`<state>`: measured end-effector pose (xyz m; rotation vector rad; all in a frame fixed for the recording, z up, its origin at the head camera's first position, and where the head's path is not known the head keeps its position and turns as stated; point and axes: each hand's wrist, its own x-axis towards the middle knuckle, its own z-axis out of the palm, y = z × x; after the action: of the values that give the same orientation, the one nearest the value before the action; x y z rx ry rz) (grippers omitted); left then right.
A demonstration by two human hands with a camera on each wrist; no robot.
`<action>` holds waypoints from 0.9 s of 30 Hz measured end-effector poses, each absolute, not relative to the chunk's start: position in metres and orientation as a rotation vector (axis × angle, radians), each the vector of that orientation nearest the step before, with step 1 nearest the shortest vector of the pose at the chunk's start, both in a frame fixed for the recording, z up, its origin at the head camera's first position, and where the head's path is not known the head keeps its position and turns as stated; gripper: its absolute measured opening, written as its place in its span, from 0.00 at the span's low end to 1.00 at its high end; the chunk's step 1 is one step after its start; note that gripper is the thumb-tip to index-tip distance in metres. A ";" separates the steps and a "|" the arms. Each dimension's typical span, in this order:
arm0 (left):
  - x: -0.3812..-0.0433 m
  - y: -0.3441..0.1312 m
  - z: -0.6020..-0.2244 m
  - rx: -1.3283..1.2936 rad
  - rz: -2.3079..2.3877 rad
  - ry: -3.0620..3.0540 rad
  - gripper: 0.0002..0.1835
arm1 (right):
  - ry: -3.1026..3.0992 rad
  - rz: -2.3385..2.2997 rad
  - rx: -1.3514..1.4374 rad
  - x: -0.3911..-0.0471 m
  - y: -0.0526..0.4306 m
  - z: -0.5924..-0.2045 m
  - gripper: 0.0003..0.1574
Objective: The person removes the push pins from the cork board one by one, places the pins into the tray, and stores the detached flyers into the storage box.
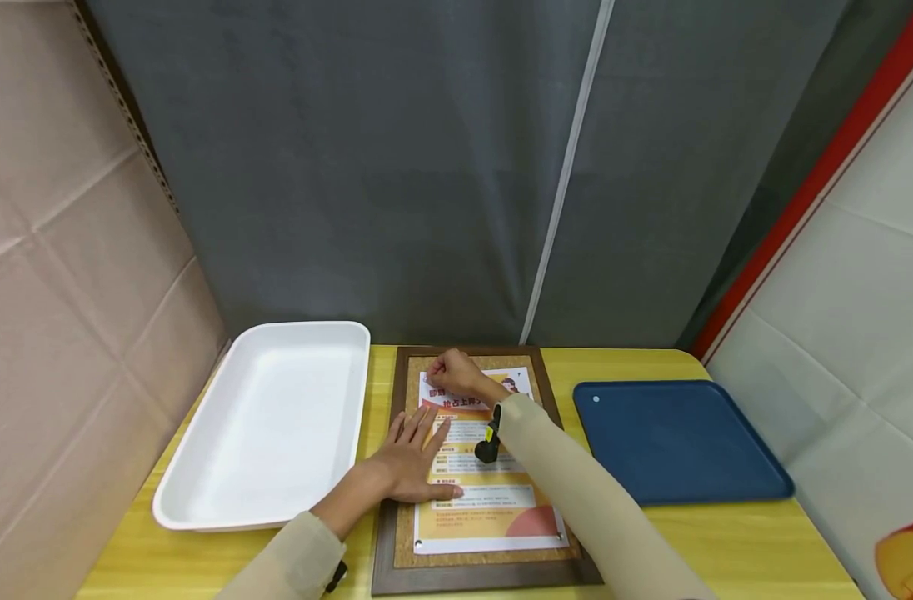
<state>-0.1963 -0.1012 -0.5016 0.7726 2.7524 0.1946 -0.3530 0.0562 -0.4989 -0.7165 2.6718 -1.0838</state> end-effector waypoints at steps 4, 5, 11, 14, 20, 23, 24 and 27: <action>-0.194 -0.100 -0.494 0.764 0.136 2.751 0.63 | 2.673 -1.069 -0.717 -0.351 0.056 -0.497 0.06; -0.193 -0.099 -0.493 0.761 0.126 2.750 0.62 | 2.673 -1.065 -0.717 -0.351 0.056 -0.496 0.06; -0.194 -0.097 -0.493 0.744 0.091 2.748 0.62 | 2.670 -1.043 -0.687 -0.349 0.056 -0.493 0.06; -0.193 -0.097 -0.491 0.744 0.091 2.749 0.62 | 2.664 -1.043 -0.676 -0.349 0.057 -0.493 0.06; -0.194 -0.098 -0.494 0.765 0.152 2.735 0.63 | 2.651 -1.047 -0.692 -0.348 0.057 -0.493 0.06; -0.198 -0.099 -0.503 0.775 0.167 2.732 0.65 | 2.626 -1.047 -0.720 -0.349 0.057 -0.493 0.06; -0.200 -0.100 -0.507 0.775 0.160 2.740 0.66 | 2.615 -1.055 -0.725 -0.349 0.057 -0.493 0.06; -0.205 -0.103 -0.519 0.779 0.156 2.749 0.67 | 2.589 -1.085 -0.730 -0.350 0.056 -0.493 0.06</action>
<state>-0.2052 -0.1029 -0.5185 0.7785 2.7486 0.1557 -0.3498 0.0561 -0.4933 -0.7303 2.5892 -1.0850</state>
